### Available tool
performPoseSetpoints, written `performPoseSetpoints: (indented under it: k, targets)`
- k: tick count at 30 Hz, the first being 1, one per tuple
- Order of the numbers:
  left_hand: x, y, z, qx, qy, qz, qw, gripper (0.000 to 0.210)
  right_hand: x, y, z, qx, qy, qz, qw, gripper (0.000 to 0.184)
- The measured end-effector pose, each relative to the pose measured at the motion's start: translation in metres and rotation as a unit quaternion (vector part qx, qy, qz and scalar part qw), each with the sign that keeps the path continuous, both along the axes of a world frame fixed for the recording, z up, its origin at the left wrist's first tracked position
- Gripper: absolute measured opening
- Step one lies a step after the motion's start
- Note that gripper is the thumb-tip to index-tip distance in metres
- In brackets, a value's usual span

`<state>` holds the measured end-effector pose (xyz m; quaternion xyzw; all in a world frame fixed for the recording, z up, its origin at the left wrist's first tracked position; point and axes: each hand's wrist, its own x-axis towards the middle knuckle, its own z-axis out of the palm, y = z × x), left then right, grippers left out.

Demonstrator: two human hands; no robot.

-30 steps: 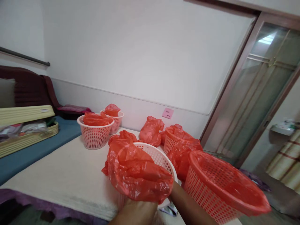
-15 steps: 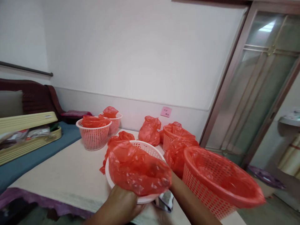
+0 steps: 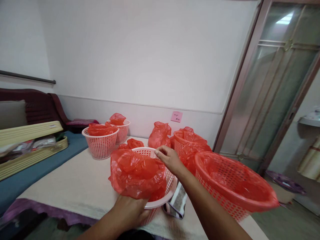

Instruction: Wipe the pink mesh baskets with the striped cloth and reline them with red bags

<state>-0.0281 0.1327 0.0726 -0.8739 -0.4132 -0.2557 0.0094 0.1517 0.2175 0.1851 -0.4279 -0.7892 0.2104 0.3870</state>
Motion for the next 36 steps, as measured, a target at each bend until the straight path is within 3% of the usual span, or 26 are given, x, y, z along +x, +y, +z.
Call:
performPoseSetpoints:
  k: [3, 5, 7, 10, 11, 15, 17, 21, 23, 25, 28, 31, 36]
  targets:
    - [0.002, 0.001, -0.004, 0.006, -0.014, 0.016, 1.000, 0.061, -0.025, -0.009, 0.034, 0.000, -0.054, 0.023, 0.998, 0.051]
    - [0.002, 0.000, -0.006, 0.007, -0.025, 0.012, 1.000, 0.058, -0.043, -0.016, 0.041, 0.023, -0.217, 0.043, 0.975, 0.065]
    - [0.002, 0.000, -0.006, 0.004, -0.033, 0.007, 0.999, 0.052, -0.056, -0.019, 0.035, 0.029, -0.358, 0.053, 0.932, 0.063]
    - [0.001, 0.000, -0.003, 0.010, -0.037, 0.006, 0.999, 0.048, -0.055, -0.012, 0.010, 0.004, -0.425, 0.016, 0.905, 0.029]
    - [0.001, 0.001, -0.001, 0.024, -0.039, 0.003, 0.999, 0.046, -0.049, -0.008, 0.002, 0.004, -0.428, -0.015, 0.904, 0.021]
    - [-0.006, -0.002, 0.006, 0.087, -0.041, -0.046, 0.994, 0.016, -0.003, 0.008, -0.025, 0.020, -0.398, -0.176, 0.900, 0.031]
    - [-0.011, -0.007, 0.011, 0.105, -0.067, -0.078, 0.989, 0.011, 0.019, 0.015, -0.036, 0.002, -0.383, -0.223, 0.896, 0.028]
    - [-0.019, -0.018, 0.025, 0.186, -0.200, -0.129, 0.953, 0.024, 0.040, 0.025, -0.058, -0.068, -0.355, -0.224, 0.905, 0.011]
    - [-0.022, -0.020, 0.038, 0.220, -0.202, -0.123, 0.946, 0.032, 0.043, 0.030, -0.066, -0.090, -0.336, -0.212, 0.913, 0.009]
    - [-0.024, -0.016, 0.052, 0.214, -0.139, -0.108, 0.961, 0.036, 0.044, 0.034, -0.071, -0.099, -0.312, -0.206, 0.922, 0.016]
    - [-0.030, 0.003, 0.069, 0.144, 0.026, -0.076, 0.986, 0.043, 0.047, 0.037, -0.072, -0.105, -0.272, -0.195, 0.936, 0.025]
    - [-0.037, 0.027, 0.077, 0.063, 0.168, -0.045, 0.983, 0.045, 0.052, 0.039, -0.070, -0.119, -0.236, -0.177, 0.948, 0.031]
    - [-0.048, 0.057, 0.086, 0.030, 0.227, -0.058, 0.972, 0.019, 0.062, 0.044, -0.072, -0.139, -0.191, -0.173, 0.956, 0.033]
